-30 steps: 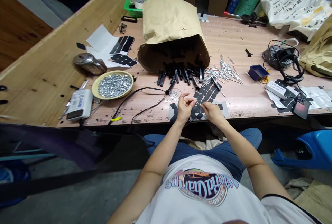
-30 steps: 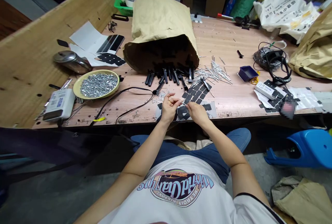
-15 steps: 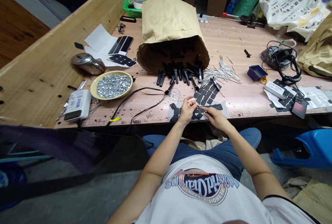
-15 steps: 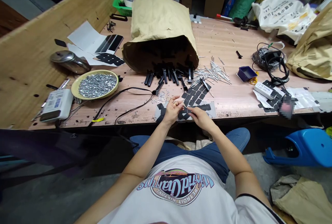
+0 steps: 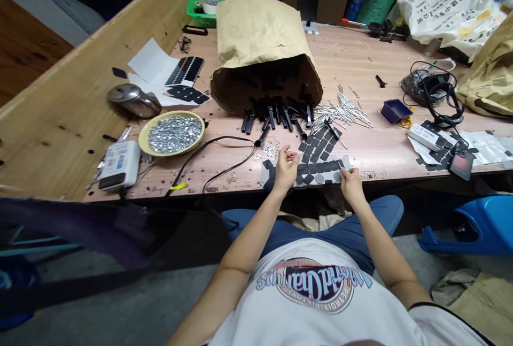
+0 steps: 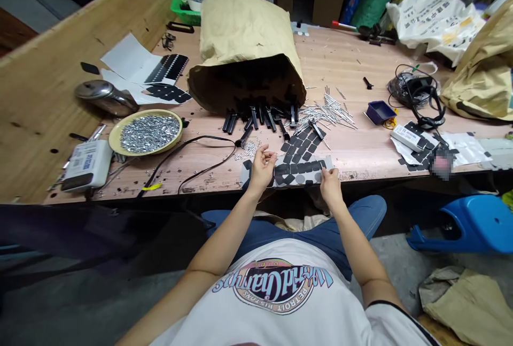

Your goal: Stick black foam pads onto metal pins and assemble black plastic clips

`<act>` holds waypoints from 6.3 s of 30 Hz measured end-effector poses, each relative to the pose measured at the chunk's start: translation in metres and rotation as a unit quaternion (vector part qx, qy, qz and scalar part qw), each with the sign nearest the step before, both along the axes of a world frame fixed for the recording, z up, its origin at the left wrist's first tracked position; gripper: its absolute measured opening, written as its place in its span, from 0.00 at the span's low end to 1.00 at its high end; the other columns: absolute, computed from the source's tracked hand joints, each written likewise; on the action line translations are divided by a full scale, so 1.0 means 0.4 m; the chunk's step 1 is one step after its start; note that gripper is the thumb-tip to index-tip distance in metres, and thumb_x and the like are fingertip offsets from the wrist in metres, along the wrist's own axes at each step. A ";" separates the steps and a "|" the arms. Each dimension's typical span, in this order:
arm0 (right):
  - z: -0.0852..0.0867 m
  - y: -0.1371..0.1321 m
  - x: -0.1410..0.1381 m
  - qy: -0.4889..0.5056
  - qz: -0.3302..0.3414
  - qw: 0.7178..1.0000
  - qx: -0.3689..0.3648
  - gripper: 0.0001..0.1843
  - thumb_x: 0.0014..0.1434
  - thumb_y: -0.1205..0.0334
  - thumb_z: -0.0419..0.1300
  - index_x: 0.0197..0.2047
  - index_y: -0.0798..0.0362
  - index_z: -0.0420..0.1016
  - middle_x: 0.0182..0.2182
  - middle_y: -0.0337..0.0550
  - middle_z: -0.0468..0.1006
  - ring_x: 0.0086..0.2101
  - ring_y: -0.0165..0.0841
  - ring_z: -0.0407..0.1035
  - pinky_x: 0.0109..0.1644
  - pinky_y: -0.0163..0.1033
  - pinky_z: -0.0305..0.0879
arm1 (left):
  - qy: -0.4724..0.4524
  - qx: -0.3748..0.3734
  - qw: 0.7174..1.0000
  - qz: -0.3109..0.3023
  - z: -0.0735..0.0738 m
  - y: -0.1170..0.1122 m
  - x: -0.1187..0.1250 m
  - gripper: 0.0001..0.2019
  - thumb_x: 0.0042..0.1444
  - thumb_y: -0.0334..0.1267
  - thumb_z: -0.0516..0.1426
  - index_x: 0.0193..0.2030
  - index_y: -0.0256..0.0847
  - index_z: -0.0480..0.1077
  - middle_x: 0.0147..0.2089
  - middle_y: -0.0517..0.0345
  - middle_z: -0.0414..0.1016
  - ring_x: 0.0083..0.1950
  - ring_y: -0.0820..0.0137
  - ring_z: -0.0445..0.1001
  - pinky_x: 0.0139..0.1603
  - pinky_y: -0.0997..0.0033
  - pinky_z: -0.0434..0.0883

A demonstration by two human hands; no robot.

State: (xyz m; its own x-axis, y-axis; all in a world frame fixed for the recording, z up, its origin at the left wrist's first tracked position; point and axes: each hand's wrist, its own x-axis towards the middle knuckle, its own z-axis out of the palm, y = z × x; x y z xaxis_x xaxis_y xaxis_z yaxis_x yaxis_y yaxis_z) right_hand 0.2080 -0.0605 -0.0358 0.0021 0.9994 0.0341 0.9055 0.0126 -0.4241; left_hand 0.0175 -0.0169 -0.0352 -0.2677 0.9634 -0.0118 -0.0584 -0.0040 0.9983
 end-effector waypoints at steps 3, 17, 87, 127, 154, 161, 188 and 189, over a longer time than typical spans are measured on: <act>-0.004 0.008 0.005 0.046 0.077 0.996 -0.020 0.18 0.61 0.63 0.49 0.48 0.51 0.76 0.35 0.46 0.64 0.29 0.31 0.65 0.40 0.39 0.67 | -0.005 -0.008 1.000 0.005 0.007 -0.002 -0.006 0.17 0.53 0.35 0.57 0.49 0.39 0.63 0.37 0.56 0.70 0.37 0.74 0.71 0.38 0.74 0.71; -0.012 0.031 0.024 0.141 0.030 0.989 -0.024 0.18 0.61 0.57 0.50 0.46 0.54 0.78 0.33 0.44 0.62 0.28 0.30 0.66 0.37 0.42 0.71 | 0.002 0.011 1.000 0.016 0.018 -0.012 -0.019 0.15 0.51 0.36 0.59 0.46 0.39 0.65 0.36 0.57 0.70 0.36 0.75 0.70 0.36 0.76 0.69; 0.097 0.123 -0.158 0.106 0.207 0.971 0.058 0.09 0.61 0.63 0.50 0.36 0.51 0.71 0.34 0.44 0.76 0.37 0.34 0.70 0.39 0.34 0.63 | -0.163 -0.043 0.983 0.073 0.010 0.064 -0.044 0.10 0.47 0.31 0.60 0.33 0.39 0.63 0.25 0.64 0.68 0.27 0.76 0.71 0.33 0.75 0.67; 0.103 0.074 -0.126 0.134 0.193 0.972 0.027 0.12 0.62 0.57 0.51 0.29 0.52 0.68 0.26 0.40 0.75 0.27 0.30 0.67 0.33 0.33 0.59 | -0.042 0.149 0.984 -0.087 0.009 -0.031 -0.009 0.22 0.51 0.40 0.61 0.51 0.41 0.60 0.30 0.62 0.74 0.34 0.75 0.74 0.40 0.72 0.70; 0.071 -0.017 -0.032 -0.055 0.006 0.996 -0.064 0.19 0.62 0.69 0.46 0.51 0.53 0.74 0.37 0.47 0.64 0.21 0.25 0.62 0.31 0.34 0.62 | -0.013 0.034 0.999 -0.005 -0.009 -0.014 -0.018 0.19 0.51 0.44 0.59 0.47 0.39 0.65 0.36 0.57 0.69 0.35 0.74 0.71 0.35 0.76 0.70; 0.067 -0.020 -0.027 -0.059 -0.033 0.996 -0.057 0.20 0.62 0.69 0.45 0.49 0.54 0.75 0.37 0.47 0.64 0.22 0.26 0.62 0.34 0.36 0.63 | 0.001 0.036 0.999 -0.004 -0.007 -0.022 -0.012 0.17 0.51 0.44 0.59 0.46 0.39 0.67 0.35 0.57 0.71 0.34 0.74 0.70 0.35 0.75 0.70; 0.045 -0.055 -0.088 0.497 0.084 0.854 -0.129 0.22 0.56 0.44 0.55 0.48 0.46 0.77 0.38 0.41 0.66 0.17 0.18 0.59 0.16 0.31 0.60 | -0.136 0.004 0.985 -0.104 0.018 -0.080 0.041 0.15 0.42 0.49 0.64 0.25 0.37 0.73 0.22 0.61 0.71 0.24 0.77 0.67 0.28 0.75 0.67; 0.043 -0.061 -0.087 0.491 0.093 0.856 -0.135 0.22 0.56 0.44 0.55 0.48 0.46 0.76 0.38 0.41 0.67 0.18 0.19 0.61 0.17 0.32 0.62 | -0.134 0.005 0.985 -0.112 0.015 -0.084 0.033 0.16 0.42 0.50 0.64 0.24 0.37 0.73 0.22 0.61 0.71 0.24 0.77 0.67 0.29 0.75 0.67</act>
State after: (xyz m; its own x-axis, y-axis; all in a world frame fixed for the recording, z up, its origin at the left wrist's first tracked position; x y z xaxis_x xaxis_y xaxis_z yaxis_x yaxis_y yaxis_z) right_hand 0.1733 -0.0848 -0.0188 -0.2621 0.9570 -0.1247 0.1033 -0.1006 -0.9895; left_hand 0.0307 -0.0505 -0.0293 -0.0379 0.9984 -0.0426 -0.3208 0.0282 0.9467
